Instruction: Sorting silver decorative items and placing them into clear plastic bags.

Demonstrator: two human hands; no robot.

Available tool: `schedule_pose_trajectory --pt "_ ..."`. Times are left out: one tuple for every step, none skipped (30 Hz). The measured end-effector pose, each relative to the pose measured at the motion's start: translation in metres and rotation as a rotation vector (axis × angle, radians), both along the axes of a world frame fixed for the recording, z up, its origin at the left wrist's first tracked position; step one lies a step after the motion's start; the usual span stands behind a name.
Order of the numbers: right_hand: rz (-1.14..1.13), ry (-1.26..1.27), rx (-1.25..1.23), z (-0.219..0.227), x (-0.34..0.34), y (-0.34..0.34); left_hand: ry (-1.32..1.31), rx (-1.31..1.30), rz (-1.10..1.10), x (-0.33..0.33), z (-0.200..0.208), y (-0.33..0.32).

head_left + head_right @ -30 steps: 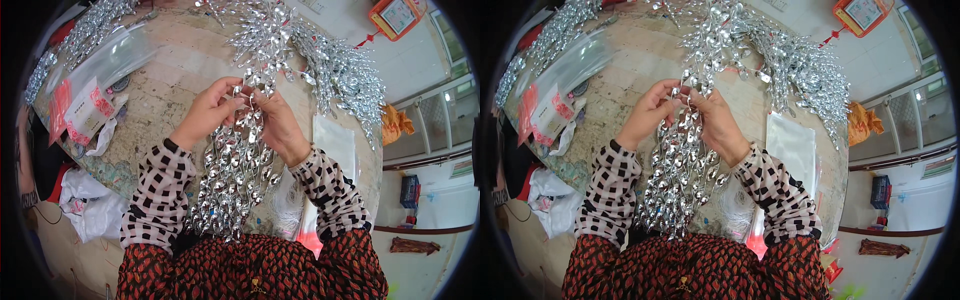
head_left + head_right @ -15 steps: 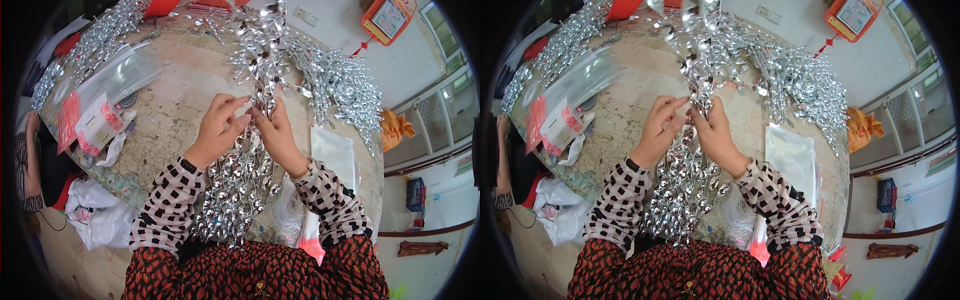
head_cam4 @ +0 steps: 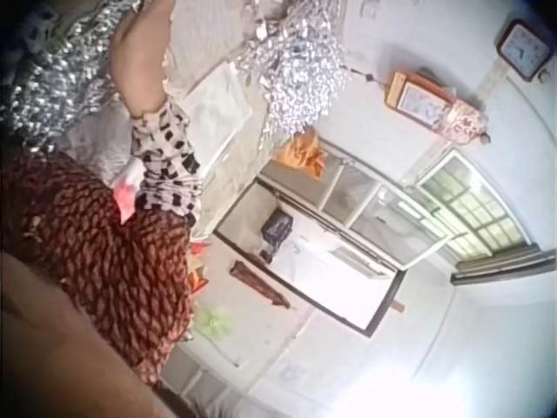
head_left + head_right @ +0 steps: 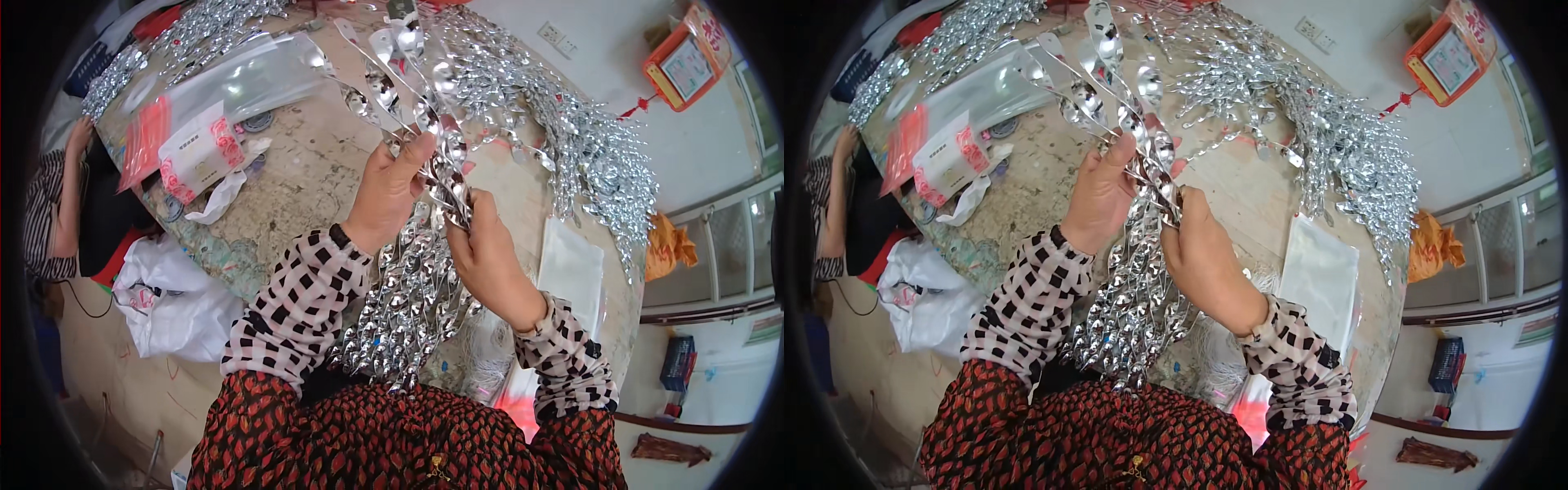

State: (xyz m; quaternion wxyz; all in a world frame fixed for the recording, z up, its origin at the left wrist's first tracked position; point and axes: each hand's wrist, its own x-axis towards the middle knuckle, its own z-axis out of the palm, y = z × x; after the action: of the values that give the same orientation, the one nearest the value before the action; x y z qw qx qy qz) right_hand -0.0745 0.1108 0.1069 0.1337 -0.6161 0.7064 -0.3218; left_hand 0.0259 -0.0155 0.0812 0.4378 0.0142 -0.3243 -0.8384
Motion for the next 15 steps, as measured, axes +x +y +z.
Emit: schedule_pose_trajectory --pt "0.007 -0.067 0.069 0.001 0.0 0.003 0.059 0.024 -0.022 -0.001 0.002 0.005" --pt "-0.002 -0.063 0.066 0.001 0.0 0.008 0.063 0.022 -0.03 -0.003 0.002 0.006" --pt "-0.005 -0.063 0.021 0.0 0.0 0.013 0.074 0.024 -0.106 -0.004 0.0 0.007" --pt "-0.007 -0.062 -0.024 0.0 0.0 0.018 0.085 0.025 -0.182 -0.006 0.0 0.008" --pt "-0.008 -0.128 0.004 0.003 0.003 0.025 0.056 0.051 -0.235 -0.006 0.001 0.012" --pt "-0.018 -0.128 0.001 0.002 0.004 0.032 0.055 0.049 -0.245 -0.006 0.004 0.017" --pt "-0.011 -0.162 0.0 0.0 0.005 0.038 0.026 0.017 -0.291 -0.004 0.009 0.023" --pt "-0.012 -0.196 -0.001 -0.003 0.006 0.045 -0.003 -0.014 -0.346 -0.005 0.014 0.028" --pt "-0.037 -0.276 0.037 -0.003 0.011 0.052 -0.004 -0.017 -0.365 -0.005 0.016 0.034" --pt "-0.056 -0.277 0.031 -0.004 0.017 0.059 -0.098 0.04 -0.436 -0.004 0.018 0.039" --pt "-0.024 -0.274 0.021 -0.003 0.023 0.066 -0.194 0.099 -0.501 -0.003 0.021 0.046" --pt "0.007 -0.272 0.011 -0.003 0.027 0.075 -0.292 0.157 -0.565 -0.001 0.024 0.053" --pt "-0.032 -0.286 0.11 -0.002 0.03 0.086 -0.317 0.124 -0.529 0.0 0.029 0.062" --pt "-0.047 -0.294 0.109 0.005 0.026 0.095 -0.325 0.124 -0.544 0.004 0.031 0.069" --pt "0.16 -0.129 0.205 0.017 0.014 0.102 -0.355 0.122 -0.577 0.009 0.031 0.071"
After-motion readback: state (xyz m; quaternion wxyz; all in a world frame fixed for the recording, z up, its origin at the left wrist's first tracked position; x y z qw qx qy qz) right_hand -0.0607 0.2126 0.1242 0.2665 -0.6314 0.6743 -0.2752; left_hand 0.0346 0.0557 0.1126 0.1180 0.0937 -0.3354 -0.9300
